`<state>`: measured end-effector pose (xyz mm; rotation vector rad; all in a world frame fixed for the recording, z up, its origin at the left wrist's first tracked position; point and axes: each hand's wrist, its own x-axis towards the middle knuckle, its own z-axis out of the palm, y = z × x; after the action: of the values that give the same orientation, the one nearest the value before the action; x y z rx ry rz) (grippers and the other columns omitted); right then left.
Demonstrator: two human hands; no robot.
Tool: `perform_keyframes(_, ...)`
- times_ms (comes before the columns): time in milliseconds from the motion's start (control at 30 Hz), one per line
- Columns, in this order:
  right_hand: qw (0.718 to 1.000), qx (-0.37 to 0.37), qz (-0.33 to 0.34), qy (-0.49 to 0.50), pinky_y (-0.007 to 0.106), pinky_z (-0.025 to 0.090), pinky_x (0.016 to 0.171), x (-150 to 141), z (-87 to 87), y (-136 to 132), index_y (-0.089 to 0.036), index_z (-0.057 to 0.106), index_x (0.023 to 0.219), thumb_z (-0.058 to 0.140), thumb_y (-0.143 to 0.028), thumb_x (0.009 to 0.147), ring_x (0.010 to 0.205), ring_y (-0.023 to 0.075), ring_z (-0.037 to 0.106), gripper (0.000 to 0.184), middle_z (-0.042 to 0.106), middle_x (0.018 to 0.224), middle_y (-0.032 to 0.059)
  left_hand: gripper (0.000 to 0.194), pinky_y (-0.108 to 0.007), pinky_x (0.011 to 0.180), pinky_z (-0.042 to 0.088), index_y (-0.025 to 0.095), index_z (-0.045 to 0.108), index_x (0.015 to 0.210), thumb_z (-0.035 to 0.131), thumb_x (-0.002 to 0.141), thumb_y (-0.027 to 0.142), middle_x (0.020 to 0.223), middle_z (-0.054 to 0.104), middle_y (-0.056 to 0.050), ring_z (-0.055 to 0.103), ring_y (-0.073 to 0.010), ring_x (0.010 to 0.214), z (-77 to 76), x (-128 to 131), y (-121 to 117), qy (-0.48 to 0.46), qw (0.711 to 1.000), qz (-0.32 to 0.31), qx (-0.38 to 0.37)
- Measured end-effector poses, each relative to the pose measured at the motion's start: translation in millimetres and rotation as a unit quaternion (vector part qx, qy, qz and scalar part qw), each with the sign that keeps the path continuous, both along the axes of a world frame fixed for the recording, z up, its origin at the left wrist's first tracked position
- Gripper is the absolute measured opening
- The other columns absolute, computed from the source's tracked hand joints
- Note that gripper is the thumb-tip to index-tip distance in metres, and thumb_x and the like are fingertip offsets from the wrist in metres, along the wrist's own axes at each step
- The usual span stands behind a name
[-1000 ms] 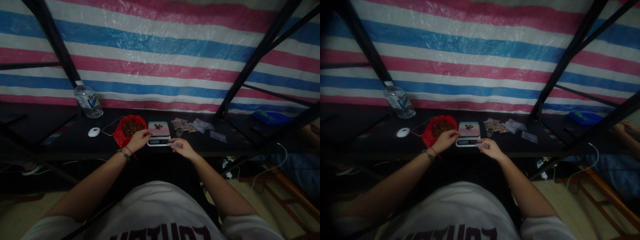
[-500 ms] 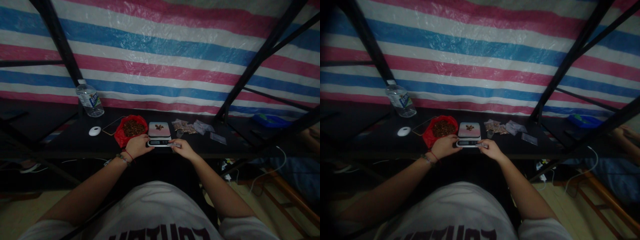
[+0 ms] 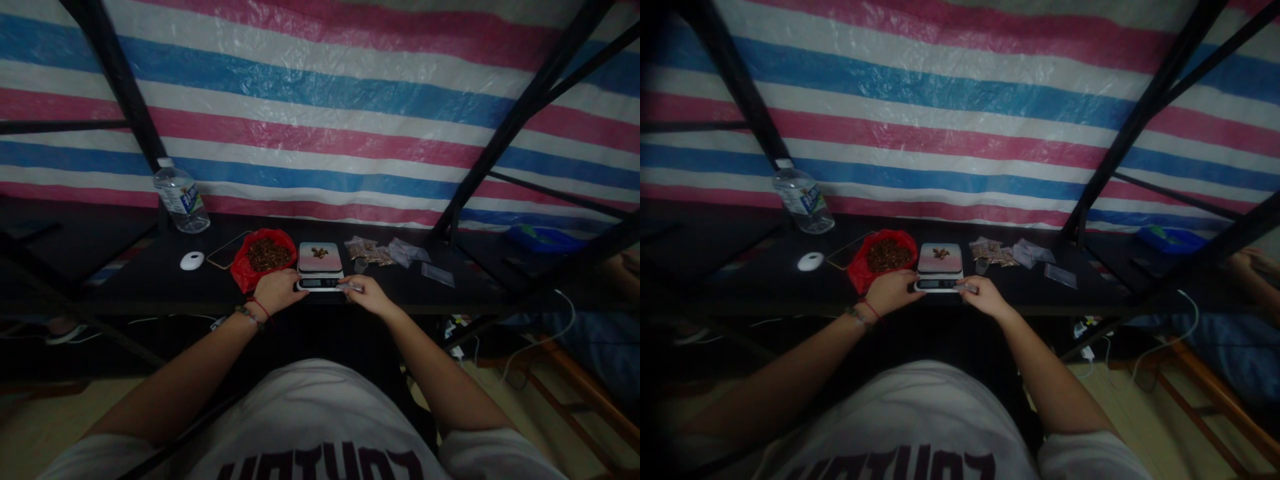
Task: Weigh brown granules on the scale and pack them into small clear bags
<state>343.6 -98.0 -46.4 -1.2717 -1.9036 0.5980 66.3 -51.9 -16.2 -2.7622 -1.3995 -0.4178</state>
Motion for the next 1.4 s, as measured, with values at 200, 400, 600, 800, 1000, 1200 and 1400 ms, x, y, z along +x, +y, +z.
perform_keyframes(200,0.999,0.020,0.001,-0.031,0.032,0.050,0.080,-3.1,3.9,1.8,-0.017,0.072,0.097,0.061,-0.024,0.079,0.085,0.0196,0.067,0.022,0.071,0.096,0.0084,0.041,-0.029,0.076,0.048,0.024,0.069,0.104,0.054,0.082,0.056,0.109,0.068,-0.007,0.064,-0.0235,0.099,3.9,2.1,-1.2,0.012,1.000,0.017,-0.022)
perform_keyframes(400,0.995,0.048,0.024,-0.081,0.031,0.049,0.076,-8.1,9.1,4.1,-0.018,0.073,0.091,0.061,-0.021,0.079,0.081,0.0184,0.065,0.017,0.070,0.089,0.0071,0.041,-0.029,0.074,0.047,0.024,0.069,0.104,0.056,0.080,0.055,0.107,0.068,-0.008,0.065,-0.0249,0.096,2.2,2.3,0.3,-0.010,1.000,0.010,-0.025)
perform_keyframes(600,0.999,0.035,0.006,-0.038,0.032,0.050,0.078,-4.4,2.5,4.1,-0.019,0.072,0.094,0.060,-0.020,0.079,0.083,0.0191,0.066,0.020,0.072,0.094,0.0075,0.041,-0.029,0.075,0.047,0.024,0.069,0.105,0.056,0.081,0.054,0.107,0.068,-0.008,0.064,-0.0244,0.096,-0.3,2.3,0.6,-0.008,1.000,0.014,-0.023)
perform_keyframes(800,0.999,0.040,0.011,-0.017,0.034,0.049,0.082,-1.1,-1.1,1.9,-0.019,0.072,0.095,0.060,-0.024,0.080,0.091,0.0206,0.066,0.020,0.071,0.103,0.0089,0.040,-0.031,0.074,0.048,0.023,0.069,0.103,0.054,0.082,0.055,0.105,0.068,-0.008,0.065,-0.0253,0.095,-0.3,1.5,-0.5,-0.004,1.000,0.008,-0.014)
perform_keyframes(1000,0.998,0.048,-0.010,0.044,0.031,0.050,0.075,3.5,-4.2,3.0,-0.018,0.069,0.088,0.059,-0.031,0.082,0.083,0.0185,0.064,0.018,0.069,0.096,0.0079,0.038,-0.030,0.077,0.048,0.024,0.069,0.104,0.056,0.082,0.053,0.107,0.068,-0.008,0.064,-0.0248,0.098,-0.9,2.0,-0.9,-0.021,0.999,0.009,-0.029)
perform_keyframes(1200,0.982,-0.060,-0.019,0.178,0.021,0.040,0.044,-0.4,0.0,-3.3,-0.020,0.056,0.088,0.071,-0.040,0.073,0.049,0.0084,0.047,0.030,0.055,0.069,-0.0035,0.036,-0.034,0.084,0.048,0.022,0.069,0.104,0.058,0.082,0.049,0.107,0.068,-0.009,0.064,-0.0255,0.099,8.3,-0.1,-3.5,-0.060,0.997,-0.007,-0.037)
perform_keyframes(1400,0.957,-0.141,0.047,0.249,0.020,0.045,0.047,-44.7,21.6,-18.7,-0.023,0.049,0.092,0.074,-0.040,0.072,0.055,0.0088,0.052,0.037,0.056,0.072,-0.0047,0.053,-0.029,0.078,0.051,0.018,0.057,0.127,0.064,0.079,0.039,0.106,0.068,-0.007,0.064,-0.0184,0.087,27.4,10.1,-24.0,-0.279,0.945,-0.127,-0.116)
